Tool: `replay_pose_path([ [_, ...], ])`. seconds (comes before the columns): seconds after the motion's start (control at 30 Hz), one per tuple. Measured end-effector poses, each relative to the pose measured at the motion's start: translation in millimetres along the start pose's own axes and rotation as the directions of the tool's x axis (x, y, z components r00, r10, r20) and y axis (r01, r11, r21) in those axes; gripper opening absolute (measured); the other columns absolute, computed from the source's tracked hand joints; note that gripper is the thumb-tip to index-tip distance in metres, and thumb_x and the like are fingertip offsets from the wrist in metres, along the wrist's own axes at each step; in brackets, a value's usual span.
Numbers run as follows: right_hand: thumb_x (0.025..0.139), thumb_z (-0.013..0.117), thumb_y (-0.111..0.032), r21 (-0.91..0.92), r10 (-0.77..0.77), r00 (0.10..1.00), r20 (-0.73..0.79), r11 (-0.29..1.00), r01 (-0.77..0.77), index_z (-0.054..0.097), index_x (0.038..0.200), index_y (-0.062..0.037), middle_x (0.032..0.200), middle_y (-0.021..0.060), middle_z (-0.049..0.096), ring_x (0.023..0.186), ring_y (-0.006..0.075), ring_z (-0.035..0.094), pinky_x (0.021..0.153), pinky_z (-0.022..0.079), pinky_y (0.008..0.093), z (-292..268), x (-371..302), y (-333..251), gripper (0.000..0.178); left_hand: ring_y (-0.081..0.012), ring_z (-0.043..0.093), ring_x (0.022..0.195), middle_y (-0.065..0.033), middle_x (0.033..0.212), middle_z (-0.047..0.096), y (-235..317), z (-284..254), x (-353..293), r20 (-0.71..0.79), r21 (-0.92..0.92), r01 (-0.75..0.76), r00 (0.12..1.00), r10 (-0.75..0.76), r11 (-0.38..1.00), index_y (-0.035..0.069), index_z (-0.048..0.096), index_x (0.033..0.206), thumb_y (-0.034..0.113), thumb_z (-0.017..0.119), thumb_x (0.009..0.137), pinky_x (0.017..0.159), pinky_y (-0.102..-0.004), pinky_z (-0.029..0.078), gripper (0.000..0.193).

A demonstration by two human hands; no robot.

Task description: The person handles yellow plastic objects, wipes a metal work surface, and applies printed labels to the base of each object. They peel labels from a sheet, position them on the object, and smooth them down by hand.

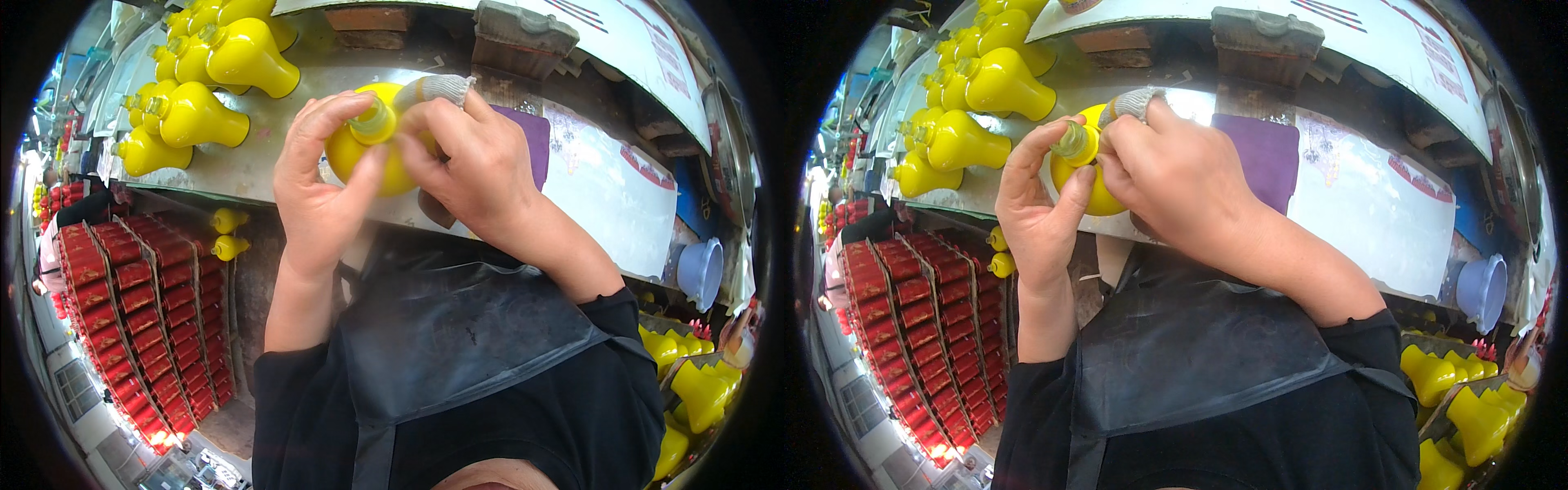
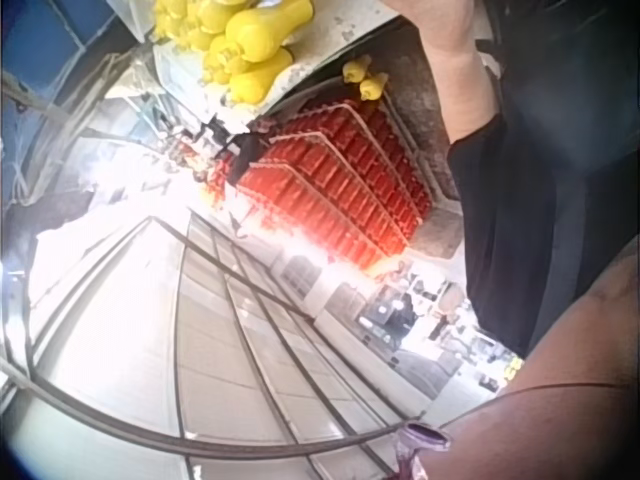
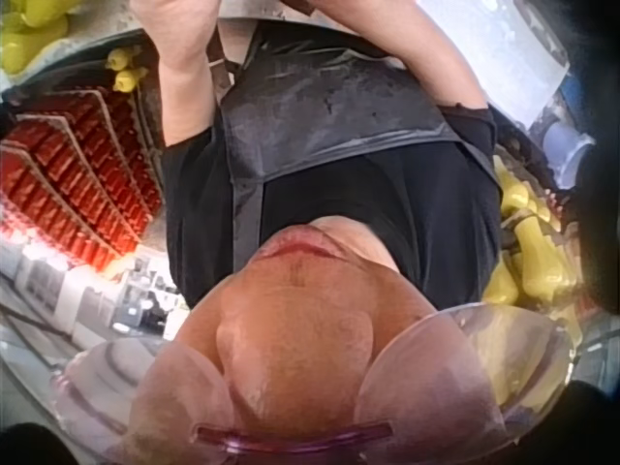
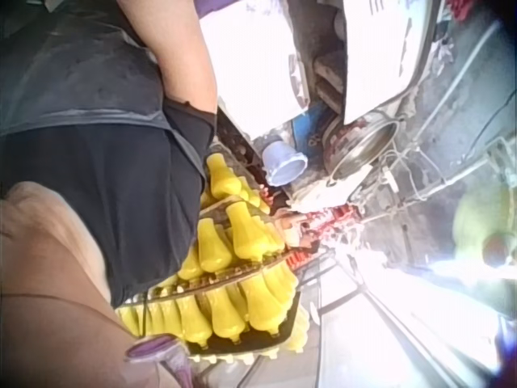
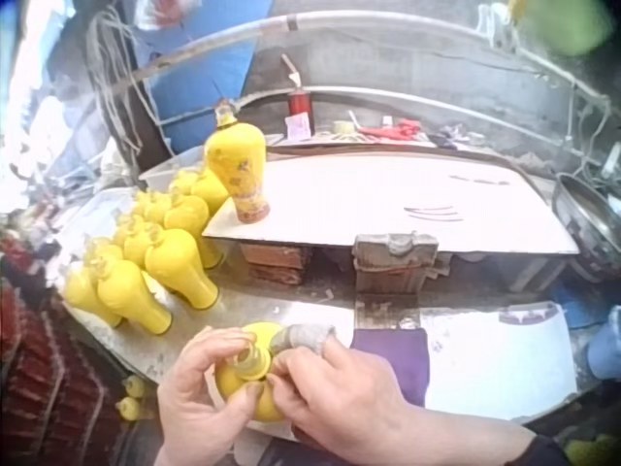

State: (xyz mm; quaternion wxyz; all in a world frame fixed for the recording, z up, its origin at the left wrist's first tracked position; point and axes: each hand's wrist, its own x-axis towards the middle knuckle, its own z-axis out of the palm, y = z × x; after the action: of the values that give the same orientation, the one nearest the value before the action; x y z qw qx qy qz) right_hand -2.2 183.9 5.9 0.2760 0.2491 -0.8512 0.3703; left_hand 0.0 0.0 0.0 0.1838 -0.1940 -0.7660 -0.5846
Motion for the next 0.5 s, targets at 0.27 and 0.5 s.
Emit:
replay_pose_path([
  [0.27, 0.087, 0.074, -0.015, 0.036, 0.133, 0.991, -0.004, 0.991, -0.133, 0.068, 0.091, -0.0088, 0.076, 0.0110, 0.059, 0.065, 0.0312, 0.064, 0.057, 0.053, 0.0402, -3.1, 0.4, 2.9, 0.010, -0.0258, 0.064, 0.115, -0.0084, 0.117, 0.071, -0.4, -1.0, -0.3, 0.005, 0.003, 0.001, 1.000, -0.001, 1.000, 0.008, 0.069, 0.119, -0.001, 0.074, 0.080, 0.114, -0.0445, 0.037, 0.041],
  [0.5, 0.083, 0.079, -0.012, 0.025, -0.021, 0.990, 0.140, 1.000, 0.018, 0.076, 0.098, -0.0083, 0.087, 0.0102, 0.067, 0.073, 0.0256, 0.068, 0.064, 0.054, 0.0344, -21.0, 12.4, 15.6, 0.016, -0.0252, 0.066, 0.116, -0.0072, 0.117, 0.073, -2.8, 0.0, 0.7, 0.002, 0.072, -0.049, 0.999, 0.049, 0.996, 0.009, 0.069, 0.119, -0.001, 0.074, 0.079, 0.115, -0.0478, 0.036, 0.042],
])
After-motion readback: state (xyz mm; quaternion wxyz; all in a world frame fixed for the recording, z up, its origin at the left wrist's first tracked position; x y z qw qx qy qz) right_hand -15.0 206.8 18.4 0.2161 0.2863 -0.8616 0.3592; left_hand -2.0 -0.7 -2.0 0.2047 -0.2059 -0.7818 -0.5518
